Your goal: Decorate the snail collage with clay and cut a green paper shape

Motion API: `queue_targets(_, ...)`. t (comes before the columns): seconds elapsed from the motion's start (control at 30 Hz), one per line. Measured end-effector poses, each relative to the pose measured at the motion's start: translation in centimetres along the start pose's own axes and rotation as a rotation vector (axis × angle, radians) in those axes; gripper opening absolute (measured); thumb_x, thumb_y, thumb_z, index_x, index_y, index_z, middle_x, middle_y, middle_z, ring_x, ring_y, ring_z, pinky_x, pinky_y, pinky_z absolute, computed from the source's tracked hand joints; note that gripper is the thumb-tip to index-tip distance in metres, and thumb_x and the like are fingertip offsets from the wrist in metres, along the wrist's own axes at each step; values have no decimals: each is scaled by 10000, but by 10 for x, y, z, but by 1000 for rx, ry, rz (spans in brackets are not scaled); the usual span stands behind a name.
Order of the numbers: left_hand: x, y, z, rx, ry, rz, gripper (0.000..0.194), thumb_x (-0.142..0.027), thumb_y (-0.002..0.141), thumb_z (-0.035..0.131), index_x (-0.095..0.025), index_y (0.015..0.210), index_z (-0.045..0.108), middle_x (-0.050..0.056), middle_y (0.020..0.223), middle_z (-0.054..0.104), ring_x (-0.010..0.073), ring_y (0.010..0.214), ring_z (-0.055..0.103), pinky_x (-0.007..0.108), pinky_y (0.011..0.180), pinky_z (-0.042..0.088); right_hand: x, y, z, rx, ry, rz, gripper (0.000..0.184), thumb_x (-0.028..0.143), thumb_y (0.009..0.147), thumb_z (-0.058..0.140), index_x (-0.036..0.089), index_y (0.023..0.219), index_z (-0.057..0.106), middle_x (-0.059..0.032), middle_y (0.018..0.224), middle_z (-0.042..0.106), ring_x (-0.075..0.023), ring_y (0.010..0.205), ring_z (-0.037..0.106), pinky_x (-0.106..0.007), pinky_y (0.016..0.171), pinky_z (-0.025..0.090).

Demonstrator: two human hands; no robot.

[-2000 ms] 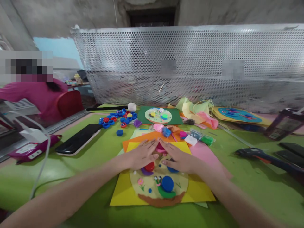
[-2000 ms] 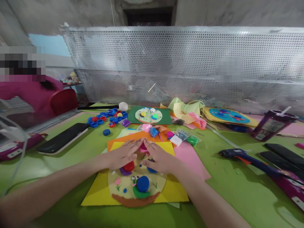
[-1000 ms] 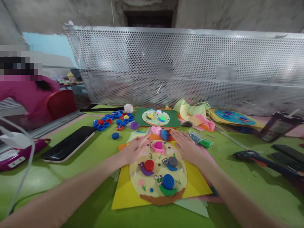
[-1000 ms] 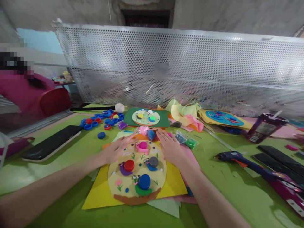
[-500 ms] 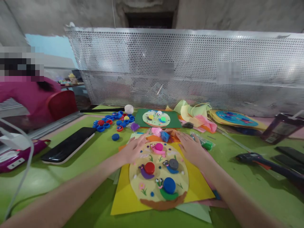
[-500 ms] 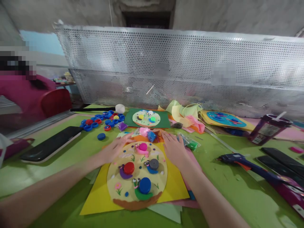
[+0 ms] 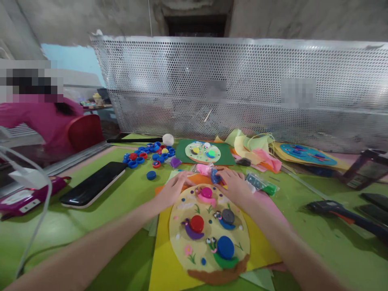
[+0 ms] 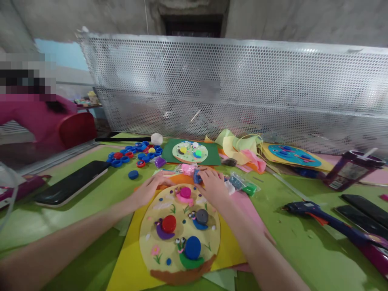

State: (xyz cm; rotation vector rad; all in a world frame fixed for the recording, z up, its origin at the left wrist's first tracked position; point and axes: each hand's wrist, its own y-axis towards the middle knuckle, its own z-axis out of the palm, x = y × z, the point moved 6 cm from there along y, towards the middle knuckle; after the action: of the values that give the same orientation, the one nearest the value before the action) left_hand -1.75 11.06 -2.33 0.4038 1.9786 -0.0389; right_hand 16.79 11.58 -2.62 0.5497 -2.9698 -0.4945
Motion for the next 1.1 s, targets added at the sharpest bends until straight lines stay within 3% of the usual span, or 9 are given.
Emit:
queue_targets(0.1, 6, 1, 1, 1, -49, -59, 496, -504, 879, 258, -144, 1112, 508, 58, 789, 676, 232, 807, 640, 357, 743, 479, -5, -2, 4, -26, 1, 75, 235, 403, 837, 497, 197, 905, 587, -93, 1015, 614, -259, 969, 536, -410, 809, 355)
queue_targets(0.2, 8, 3, 1, 0, -61, -86, 436, -499, 864, 314, -155, 1017, 534, 43, 715, 663, 228, 757, 640, 341, 710, 477, -7, -1, 6, -49, 8, 139, 293, 435, 859, 437, 188, 946, 570, -105, 975, 617, -269, 930, 545, -444, 798, 344)
queue_targets(0.3, 7, 4, 0, -2, -67, -100, 368, -455, 857, 364, -167, 1030, 513, 49, 766, 672, 226, 799, 644, 333, 740, 472, -1, 1, 6, -50, 24, 104, 340, 407, 867, 427, 225, 1143, 508, -111, 1146, 583, -268, 1024, 511, -443, 814, 338)
queue_targets(0.4, 8, 5, -1, 1, -57, -113, 342, -381, 817, 473, -170, 1087, 487, 82, 909, 672, 235, 890, 634, 337, 779, 465, 7, -1, 7, -19, 23, 11, 359, 355, 854, 469, 312, 1210, 485, -54, 1305, 499, -265, 1082, 481, -462, 849, 316)
queue_targets(0.7, 8, 7, 2, 67, -91, -81, 320, -217, 711, 607, -170, 1008, 498, 75, 910, 663, 218, 914, 633, 347, 824, 460, 1, -11, 5, -56, -33, 94, 300, 278, 855, 458, 222, 1134, 553, -97, 1154, 595, -286, 1003, 493, -443, 841, 323)
queue_targets(0.93, 9, 8, 2, 97, -122, -59, 353, -281, 729, 621, -168, 1047, 516, 79, 907, 652, 232, 917, 626, 379, 811, 466, -10, -17, 6, -66, -49, 153, 305, 296, 851, 465, 184, 1129, 523, -113, 1073, 628, -286, 997, 506, -430, 826, 334)
queue_targets(1.1, 7, 8, 5, 148, -176, -7, 375, -221, 720, 632, -170, 1071, 510, 83, 934, 663, 227, 940, 620, 374, 815, 466, -17, -21, 2, -69, -62, 182, 334, 319, 833, 504, 152, 1122, 524, -144, 1110, 605, -288, 1018, 506, -406, 821, 341)
